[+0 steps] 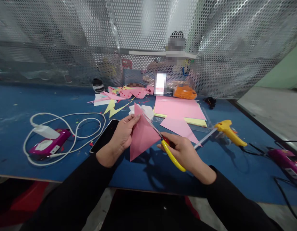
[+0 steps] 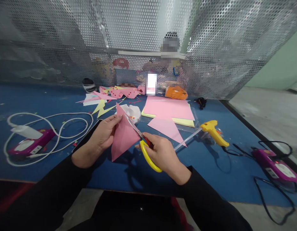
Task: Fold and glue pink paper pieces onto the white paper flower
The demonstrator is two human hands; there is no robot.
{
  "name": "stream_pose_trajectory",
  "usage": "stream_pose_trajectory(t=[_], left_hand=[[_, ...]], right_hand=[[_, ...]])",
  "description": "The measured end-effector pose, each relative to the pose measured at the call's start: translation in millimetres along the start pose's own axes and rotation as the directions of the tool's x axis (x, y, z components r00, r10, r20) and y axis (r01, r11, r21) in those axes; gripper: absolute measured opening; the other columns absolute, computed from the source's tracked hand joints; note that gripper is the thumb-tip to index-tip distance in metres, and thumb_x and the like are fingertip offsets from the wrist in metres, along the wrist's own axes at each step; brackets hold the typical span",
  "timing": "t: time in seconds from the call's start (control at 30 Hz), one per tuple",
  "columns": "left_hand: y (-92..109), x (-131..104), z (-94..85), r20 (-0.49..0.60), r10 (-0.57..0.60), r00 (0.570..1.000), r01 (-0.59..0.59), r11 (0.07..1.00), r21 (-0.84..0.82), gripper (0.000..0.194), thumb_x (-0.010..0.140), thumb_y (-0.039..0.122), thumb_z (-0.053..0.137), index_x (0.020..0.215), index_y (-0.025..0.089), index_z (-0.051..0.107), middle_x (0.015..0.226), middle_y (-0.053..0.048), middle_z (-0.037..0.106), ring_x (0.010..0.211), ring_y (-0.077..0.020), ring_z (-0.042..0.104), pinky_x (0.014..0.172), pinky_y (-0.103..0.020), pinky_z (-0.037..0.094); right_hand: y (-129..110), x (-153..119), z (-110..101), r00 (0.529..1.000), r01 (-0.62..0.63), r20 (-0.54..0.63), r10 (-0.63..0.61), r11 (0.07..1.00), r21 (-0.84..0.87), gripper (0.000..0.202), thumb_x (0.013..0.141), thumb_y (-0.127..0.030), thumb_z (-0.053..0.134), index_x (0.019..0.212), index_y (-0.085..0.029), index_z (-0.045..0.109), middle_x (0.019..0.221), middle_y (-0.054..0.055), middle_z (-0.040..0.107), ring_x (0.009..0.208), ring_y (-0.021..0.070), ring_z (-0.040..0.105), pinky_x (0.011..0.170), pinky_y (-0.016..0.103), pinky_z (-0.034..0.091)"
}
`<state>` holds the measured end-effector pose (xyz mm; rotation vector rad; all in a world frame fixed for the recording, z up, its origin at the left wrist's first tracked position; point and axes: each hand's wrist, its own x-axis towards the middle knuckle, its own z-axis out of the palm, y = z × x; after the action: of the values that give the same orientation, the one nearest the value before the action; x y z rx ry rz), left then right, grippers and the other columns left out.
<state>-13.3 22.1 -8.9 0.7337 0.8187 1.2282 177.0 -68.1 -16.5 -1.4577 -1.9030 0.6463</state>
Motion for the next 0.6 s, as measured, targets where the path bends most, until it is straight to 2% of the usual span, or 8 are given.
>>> stream_pose_trajectory(t=[0.2,0.33,0.5,0.6], left_hand=[[0.4,-0.6,0.7,-0.024,-0.021,0.999,0.021,1.0,-0.005,0.021,0.064,0.02,0.086,0.074,0.016,0.069,0.073,0.0,0.071,0.066,-0.0116,0.063,0.067,-0.023,0.051],[0.7,-0.3,0.6,-0.019,-0.012,1.0,0.012,1.0,0.013,0.018,0.067,0.021,0.085,0.076,0.017,0.069,0.072,0.001,0.071,0.066,-0.0114,0.062,0.07,-0.024,0.05],[0.6,-0.8,1.0,0.006,-0.027,1.0,0.027,1.0,0.01,0.018,0.067,0.021,0.084,0.074,0.017,0.068,0.074,0.001,0.071,0.067,-0.0112,0.062,0.07,-0.024,0.05],[0.2,-1.9,2.3,0.015,-0.031,0.999,0.031,1.0,0.002,0.02,0.065,0.022,0.086,0.074,0.017,0.068,0.074,0.0,0.071,0.067,-0.0116,0.062,0.069,-0.025,0.051]], right_hand=[[0.3,-1.2,1.3,0.998,-0.065,-0.025,0.064,0.996,-0.06,0.037,0.085,-0.051,0.065,0.108,-0.023,0.07,0.071,-0.001,0.061,0.064,0.0143,0.05,0.059,0.026,0.037],[-0.6,-0.8,0.2,0.997,-0.066,-0.038,0.062,0.992,-0.111,0.042,0.084,-0.051,0.065,0.113,-0.022,0.069,0.073,0.0,0.064,0.063,0.0145,0.051,0.058,0.026,0.037],[-1.0,-1.1,-1.3,0.998,-0.06,-0.017,0.058,0.995,-0.083,0.039,0.085,-0.052,0.064,0.112,-0.023,0.07,0.072,-0.001,0.062,0.064,0.0145,0.05,0.058,0.026,0.037],[-0.6,-1.4,-1.4,0.998,-0.06,0.003,0.061,0.996,-0.069,0.036,0.087,-0.053,0.062,0.105,-0.023,0.07,0.069,-0.002,0.059,0.063,0.0143,0.048,0.058,0.026,0.036]])
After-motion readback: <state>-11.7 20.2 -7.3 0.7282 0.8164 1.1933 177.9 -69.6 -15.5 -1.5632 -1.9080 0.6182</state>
